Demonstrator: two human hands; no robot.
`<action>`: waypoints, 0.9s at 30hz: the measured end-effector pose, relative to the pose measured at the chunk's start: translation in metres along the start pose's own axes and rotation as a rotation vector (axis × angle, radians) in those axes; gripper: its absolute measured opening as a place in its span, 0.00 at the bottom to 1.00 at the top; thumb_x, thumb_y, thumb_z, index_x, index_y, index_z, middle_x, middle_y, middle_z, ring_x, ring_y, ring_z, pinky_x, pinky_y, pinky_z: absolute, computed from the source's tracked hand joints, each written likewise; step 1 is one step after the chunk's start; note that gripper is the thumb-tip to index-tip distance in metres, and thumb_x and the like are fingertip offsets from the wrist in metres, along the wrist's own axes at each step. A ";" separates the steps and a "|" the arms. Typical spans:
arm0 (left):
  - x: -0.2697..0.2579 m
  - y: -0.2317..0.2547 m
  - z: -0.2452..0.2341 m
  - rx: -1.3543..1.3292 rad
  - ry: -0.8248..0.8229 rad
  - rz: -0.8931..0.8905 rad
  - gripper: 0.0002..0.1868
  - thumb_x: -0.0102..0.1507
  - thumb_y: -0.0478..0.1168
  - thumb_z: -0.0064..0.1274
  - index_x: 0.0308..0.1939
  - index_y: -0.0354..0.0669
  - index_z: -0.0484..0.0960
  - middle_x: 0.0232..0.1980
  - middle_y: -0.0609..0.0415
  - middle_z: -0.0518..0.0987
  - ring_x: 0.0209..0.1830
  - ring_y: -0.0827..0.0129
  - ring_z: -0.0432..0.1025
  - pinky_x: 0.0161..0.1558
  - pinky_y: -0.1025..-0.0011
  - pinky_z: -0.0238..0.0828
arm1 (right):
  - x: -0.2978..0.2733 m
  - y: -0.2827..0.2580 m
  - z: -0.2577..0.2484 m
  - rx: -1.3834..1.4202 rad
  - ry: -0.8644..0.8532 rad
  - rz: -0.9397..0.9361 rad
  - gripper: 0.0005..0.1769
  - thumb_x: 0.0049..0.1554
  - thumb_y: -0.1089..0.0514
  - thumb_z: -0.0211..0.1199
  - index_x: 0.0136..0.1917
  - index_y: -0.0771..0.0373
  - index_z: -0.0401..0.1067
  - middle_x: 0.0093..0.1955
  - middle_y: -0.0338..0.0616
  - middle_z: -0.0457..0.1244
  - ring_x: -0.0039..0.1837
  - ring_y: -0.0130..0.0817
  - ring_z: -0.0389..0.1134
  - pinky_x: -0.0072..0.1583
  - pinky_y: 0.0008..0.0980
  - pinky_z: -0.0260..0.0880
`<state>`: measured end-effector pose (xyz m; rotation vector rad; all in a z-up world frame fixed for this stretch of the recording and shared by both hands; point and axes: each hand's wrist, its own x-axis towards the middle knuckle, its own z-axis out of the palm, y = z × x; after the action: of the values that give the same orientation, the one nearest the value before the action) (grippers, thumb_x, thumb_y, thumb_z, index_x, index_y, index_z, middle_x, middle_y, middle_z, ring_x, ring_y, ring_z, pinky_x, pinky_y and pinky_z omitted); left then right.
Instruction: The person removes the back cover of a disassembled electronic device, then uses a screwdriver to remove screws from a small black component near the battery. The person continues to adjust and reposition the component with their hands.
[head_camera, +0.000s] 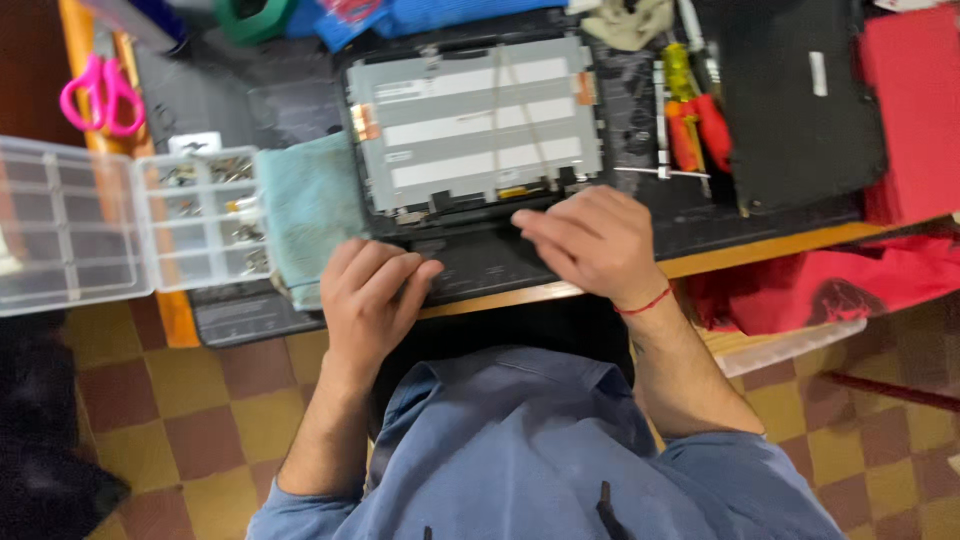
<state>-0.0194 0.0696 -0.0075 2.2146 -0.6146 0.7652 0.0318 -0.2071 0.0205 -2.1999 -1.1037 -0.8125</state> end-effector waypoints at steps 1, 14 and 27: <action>0.001 0.003 0.006 -0.050 -0.016 0.001 0.05 0.66 0.40 0.62 0.36 0.45 0.85 0.32 0.52 0.77 0.27 0.54 0.71 0.35 0.62 0.72 | -0.011 0.008 -0.008 -0.044 0.024 0.043 0.08 0.62 0.58 0.66 0.52 0.57 0.84 0.38 0.38 0.66 0.37 0.37 0.68 0.41 0.37 0.70; 0.061 0.069 0.081 -0.330 -0.266 0.172 0.05 0.66 0.33 0.59 0.45 0.41 0.86 0.29 0.50 0.77 0.28 0.55 0.76 0.34 0.63 0.77 | -0.060 0.058 -0.094 -0.373 0.032 0.602 0.10 0.61 0.65 0.72 0.56 0.57 0.80 0.44 0.43 0.66 0.46 0.47 0.74 0.46 0.41 0.74; 0.052 0.050 0.088 -0.246 -0.322 0.036 0.05 0.65 0.38 0.58 0.44 0.48 0.87 0.27 0.56 0.79 0.24 0.58 0.75 0.30 0.64 0.76 | -0.055 0.076 -0.073 -0.690 -0.139 0.636 0.11 0.55 0.47 0.72 0.48 0.51 0.78 0.36 0.33 0.63 0.38 0.31 0.72 0.40 0.28 0.72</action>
<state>0.0167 -0.0378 -0.0008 2.1143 -0.8581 0.3278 0.0482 -0.3248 0.0153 -2.9583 -0.0991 -0.8198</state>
